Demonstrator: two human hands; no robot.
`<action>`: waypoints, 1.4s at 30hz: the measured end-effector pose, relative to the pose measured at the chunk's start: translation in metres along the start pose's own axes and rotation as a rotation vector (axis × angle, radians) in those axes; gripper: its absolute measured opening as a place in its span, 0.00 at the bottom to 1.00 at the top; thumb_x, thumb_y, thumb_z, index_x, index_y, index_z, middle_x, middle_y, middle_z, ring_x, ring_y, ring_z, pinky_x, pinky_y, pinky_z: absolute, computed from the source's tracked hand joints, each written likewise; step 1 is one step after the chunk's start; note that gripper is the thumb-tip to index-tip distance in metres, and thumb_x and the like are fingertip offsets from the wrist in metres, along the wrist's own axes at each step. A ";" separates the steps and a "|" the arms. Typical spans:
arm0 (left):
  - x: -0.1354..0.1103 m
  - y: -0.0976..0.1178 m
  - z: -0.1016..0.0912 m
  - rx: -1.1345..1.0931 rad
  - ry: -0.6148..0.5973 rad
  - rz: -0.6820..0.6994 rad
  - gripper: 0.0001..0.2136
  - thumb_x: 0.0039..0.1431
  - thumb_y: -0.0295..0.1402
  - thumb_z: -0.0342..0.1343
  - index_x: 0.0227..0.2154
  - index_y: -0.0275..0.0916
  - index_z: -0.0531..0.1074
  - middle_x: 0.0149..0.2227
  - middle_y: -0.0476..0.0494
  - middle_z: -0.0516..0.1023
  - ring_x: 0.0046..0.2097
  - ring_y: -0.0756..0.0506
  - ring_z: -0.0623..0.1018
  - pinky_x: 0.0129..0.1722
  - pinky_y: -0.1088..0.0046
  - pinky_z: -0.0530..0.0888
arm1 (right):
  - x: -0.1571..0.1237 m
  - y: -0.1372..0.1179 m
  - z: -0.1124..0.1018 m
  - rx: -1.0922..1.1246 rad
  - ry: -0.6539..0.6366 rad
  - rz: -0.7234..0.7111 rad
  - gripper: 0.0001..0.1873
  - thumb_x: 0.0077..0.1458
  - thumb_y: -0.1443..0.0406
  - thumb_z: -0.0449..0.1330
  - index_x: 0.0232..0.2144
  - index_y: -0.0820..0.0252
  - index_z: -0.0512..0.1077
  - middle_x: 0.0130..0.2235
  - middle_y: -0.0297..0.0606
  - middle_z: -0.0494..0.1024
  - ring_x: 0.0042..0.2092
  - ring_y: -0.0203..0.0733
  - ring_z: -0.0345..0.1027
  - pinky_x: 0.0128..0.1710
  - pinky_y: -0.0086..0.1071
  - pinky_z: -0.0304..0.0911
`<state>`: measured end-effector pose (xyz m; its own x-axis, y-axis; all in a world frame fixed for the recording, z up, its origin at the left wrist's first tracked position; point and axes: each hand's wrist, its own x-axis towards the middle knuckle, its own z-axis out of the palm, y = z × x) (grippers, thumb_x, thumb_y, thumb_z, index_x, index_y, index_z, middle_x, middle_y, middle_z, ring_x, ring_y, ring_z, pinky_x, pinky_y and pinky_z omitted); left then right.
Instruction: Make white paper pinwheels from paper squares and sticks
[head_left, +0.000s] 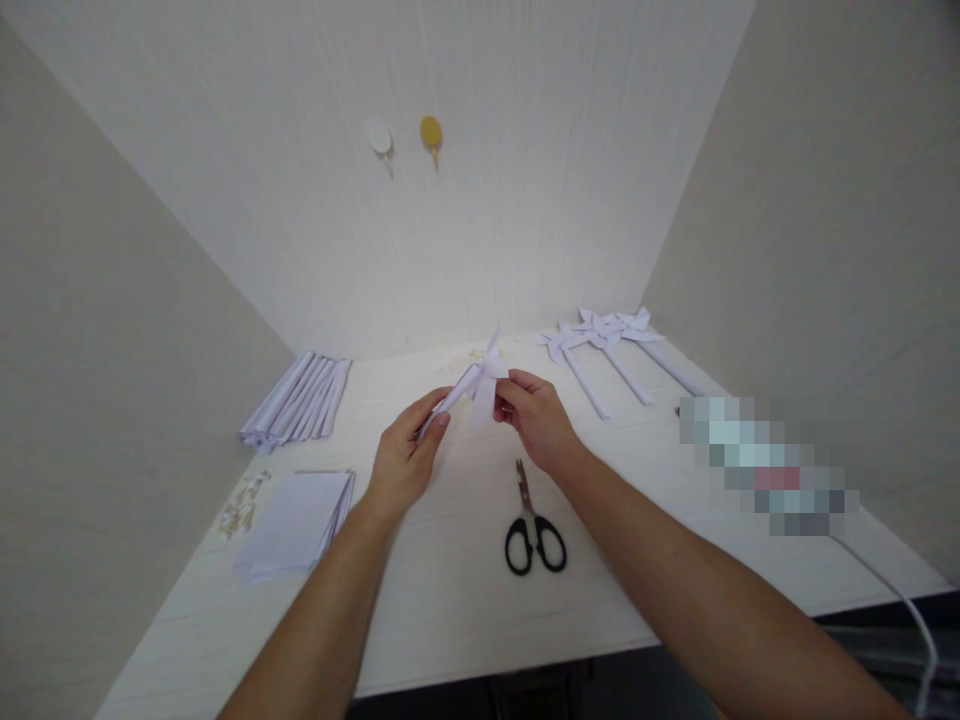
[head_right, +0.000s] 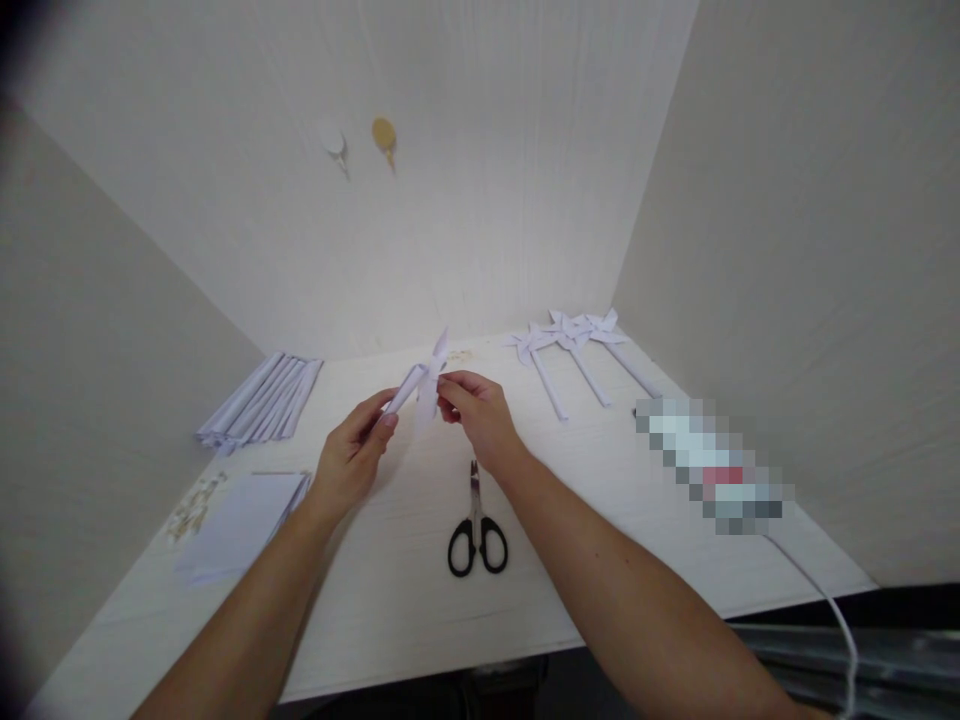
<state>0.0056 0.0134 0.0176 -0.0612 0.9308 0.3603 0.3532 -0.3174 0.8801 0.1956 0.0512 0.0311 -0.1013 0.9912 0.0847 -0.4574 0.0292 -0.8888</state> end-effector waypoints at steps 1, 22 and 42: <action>0.000 0.000 0.000 0.006 -0.002 0.007 0.18 0.60 0.40 0.64 0.53 0.45 0.80 0.37 0.44 0.83 0.42 0.42 0.81 0.41 0.69 0.78 | 0.000 0.000 0.000 0.000 -0.004 0.001 0.13 0.45 0.57 0.72 0.22 0.57 0.75 0.22 0.29 0.71 0.25 0.34 0.60 0.28 0.33 0.54; -0.005 0.005 0.010 -0.084 -0.018 0.056 0.12 0.66 0.40 0.59 0.46 0.39 0.73 0.32 0.49 0.81 0.27 0.49 0.78 0.32 0.71 0.76 | -0.003 -0.004 0.000 -0.073 -0.056 -0.044 0.21 0.48 0.50 0.73 0.20 0.56 0.72 0.22 0.29 0.71 0.25 0.34 0.59 0.28 0.33 0.54; 0.006 0.002 0.010 -0.479 0.271 -0.105 0.16 0.58 0.42 0.65 0.39 0.42 0.65 0.32 0.46 0.86 0.33 0.42 0.86 0.36 0.63 0.82 | -0.024 0.027 0.012 -0.879 -0.287 -0.208 0.12 0.51 0.57 0.73 0.36 0.56 0.83 0.37 0.35 0.83 0.35 0.39 0.69 0.39 0.34 0.61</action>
<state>0.0154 0.0201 0.0189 -0.3332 0.9023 0.2737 -0.1277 -0.3308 0.9350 0.1751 0.0266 0.0108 -0.3593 0.8891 0.2836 0.3263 0.4044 -0.8544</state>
